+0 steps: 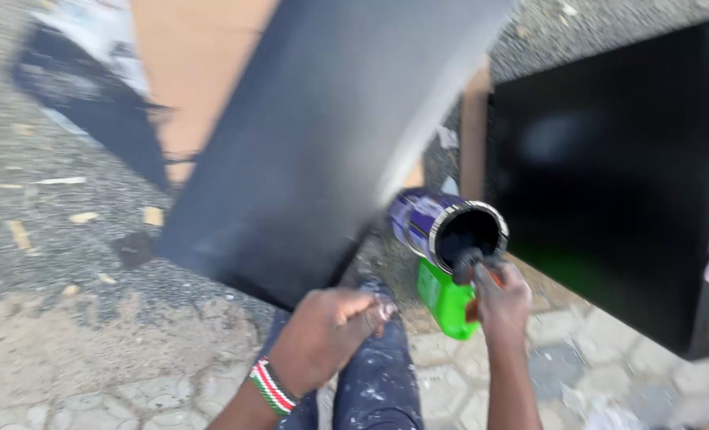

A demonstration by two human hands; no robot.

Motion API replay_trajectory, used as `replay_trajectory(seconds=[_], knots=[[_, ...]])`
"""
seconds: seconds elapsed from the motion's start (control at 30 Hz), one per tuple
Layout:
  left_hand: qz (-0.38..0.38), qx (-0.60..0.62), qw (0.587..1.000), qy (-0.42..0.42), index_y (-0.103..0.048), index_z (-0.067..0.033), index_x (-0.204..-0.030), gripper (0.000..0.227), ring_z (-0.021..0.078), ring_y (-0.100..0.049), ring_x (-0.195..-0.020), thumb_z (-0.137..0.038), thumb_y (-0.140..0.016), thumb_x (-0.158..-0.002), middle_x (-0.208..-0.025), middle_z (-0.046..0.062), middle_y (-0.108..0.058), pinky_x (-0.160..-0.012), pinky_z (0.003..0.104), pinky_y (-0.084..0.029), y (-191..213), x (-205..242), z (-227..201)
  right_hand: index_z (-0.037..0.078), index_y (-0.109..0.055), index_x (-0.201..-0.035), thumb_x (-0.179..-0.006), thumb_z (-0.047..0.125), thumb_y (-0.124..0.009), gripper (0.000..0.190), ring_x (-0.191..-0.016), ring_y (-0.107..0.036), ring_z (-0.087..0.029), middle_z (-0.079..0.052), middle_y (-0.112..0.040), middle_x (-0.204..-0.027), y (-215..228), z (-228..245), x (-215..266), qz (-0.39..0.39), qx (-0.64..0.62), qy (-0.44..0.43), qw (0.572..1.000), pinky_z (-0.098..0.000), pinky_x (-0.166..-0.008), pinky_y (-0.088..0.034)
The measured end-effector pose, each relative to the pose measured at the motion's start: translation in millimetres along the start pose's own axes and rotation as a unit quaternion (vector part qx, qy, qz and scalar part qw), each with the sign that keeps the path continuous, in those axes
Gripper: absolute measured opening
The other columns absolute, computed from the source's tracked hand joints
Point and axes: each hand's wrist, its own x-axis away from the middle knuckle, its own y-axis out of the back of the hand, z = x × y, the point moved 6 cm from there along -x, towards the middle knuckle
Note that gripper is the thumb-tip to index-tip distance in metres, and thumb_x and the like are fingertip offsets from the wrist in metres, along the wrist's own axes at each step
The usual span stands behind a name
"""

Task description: Applying black paint to wooden furniture panels using a sponge and smoothing the finish

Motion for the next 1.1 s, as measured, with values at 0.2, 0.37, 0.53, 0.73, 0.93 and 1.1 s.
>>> replay_trajectory(seconds=[0.2, 0.37, 0.53, 0.73, 0.93, 1.1], knots=[[0.08, 0.01, 0.978, 0.193, -0.06, -0.0337, -0.179, 0.063, 0.0162, -0.067, -0.055, -0.03, -0.047, -0.117, -0.086, -0.01, -0.093, -0.066, 0.04, -0.059, -132.0, -63.6, 95.4, 0.02, -0.074, -0.165, -0.091, 0.037, -0.083, 0.076, -0.131, -0.078, -0.042, -0.019, -0.085, -0.143, -51.4, -78.6, -133.2, 0.03, 0.154, 0.052, 0.986, -0.0492, -0.114, -0.058], [0.028, -0.012, 0.98, 0.195, -0.036, -0.032, -0.187, 0.079, 0.0246, -0.079, -0.115, -0.032, -0.056, -0.111, -0.182, 0.001, -0.06, -0.095, 0.048, -0.067, -167.0, -102.2, 150.0, 0.014, -0.087, -0.102, -0.098, 0.036, -0.079, 0.024, -0.083, -0.074, -0.048, -0.022, -0.083, -0.092, -112.5, -100.8, -212.5, 0.0, 0.199, 0.157, 0.967, -0.055, -0.076, -0.054], [0.005, 0.024, 0.966, 0.256, -0.036, -0.0358, -0.187, 0.082, 0.0174, -0.079, -0.146, -0.042, -0.06, -0.109, -0.183, 0.002, -0.059, -0.097, 0.045, -0.068, -180.9, -111.2, 188.3, 0.023, -0.093, -0.127, -0.101, 0.032, -0.074, 0.033, -0.11, -0.08, -0.057, -0.025, -0.088, -0.117, -133.2, -95.0, -238.1, 0.039, 0.251, 0.07, 0.965, -0.0573, -0.094, -0.062], [-0.028, 0.086, 0.962, 0.257, -0.044, -0.03, -0.184, 0.077, 0.0195, -0.079, -0.147, -0.04, -0.062, -0.109, -0.175, -0.003, -0.071, -0.117, 0.042, -0.062, -196.3, -120.4, 206.4, 0.023, -0.094, -0.123, -0.097, 0.034, -0.078, 0.033, -0.112, -0.08, -0.055, -0.019, -0.09, -0.115, -134.8, -99.4, -249.3, 0.049, 0.264, 0.1, 0.958, -0.0562, -0.101, -0.062], [-0.016, 0.266, 0.924, 0.275, -0.033, -0.0229, -0.19, 0.083, 0.0343, -0.063, -0.167, -0.035, -0.06, -0.112, -0.192, 0.009, -0.05, -0.136, 0.05, -0.053, -216.1, -151.8, 206.4, 0.015, -0.08, -0.084, -0.088, 0.006, -0.071, 0.013, -0.045, -0.038, -0.016, -0.005, -0.059, -0.063, -109.7, -123.7, -254.5, 0.14, 0.005, -0.101, 0.985, -0.0347, -0.039, -0.026], [-0.038, 0.343, 0.917, 0.198, -0.022, 0.0016, -0.19, 0.082, 0.0522, -0.029, -0.179, -0.011, -0.057, -0.116, -0.193, 0.035, -0.031, -0.144, 0.068, -0.031, -252.3, -192.4, 232.1, -0.004, -0.077, -0.137, -0.088, 0.001, -0.078, 0.049, -0.07, -0.079, -0.025, -0.015, -0.075, -0.089, -111.5, -156.9, -255.2, 0.222, -0.148, -0.084, 0.96, -0.0421, -0.059, -0.072]])
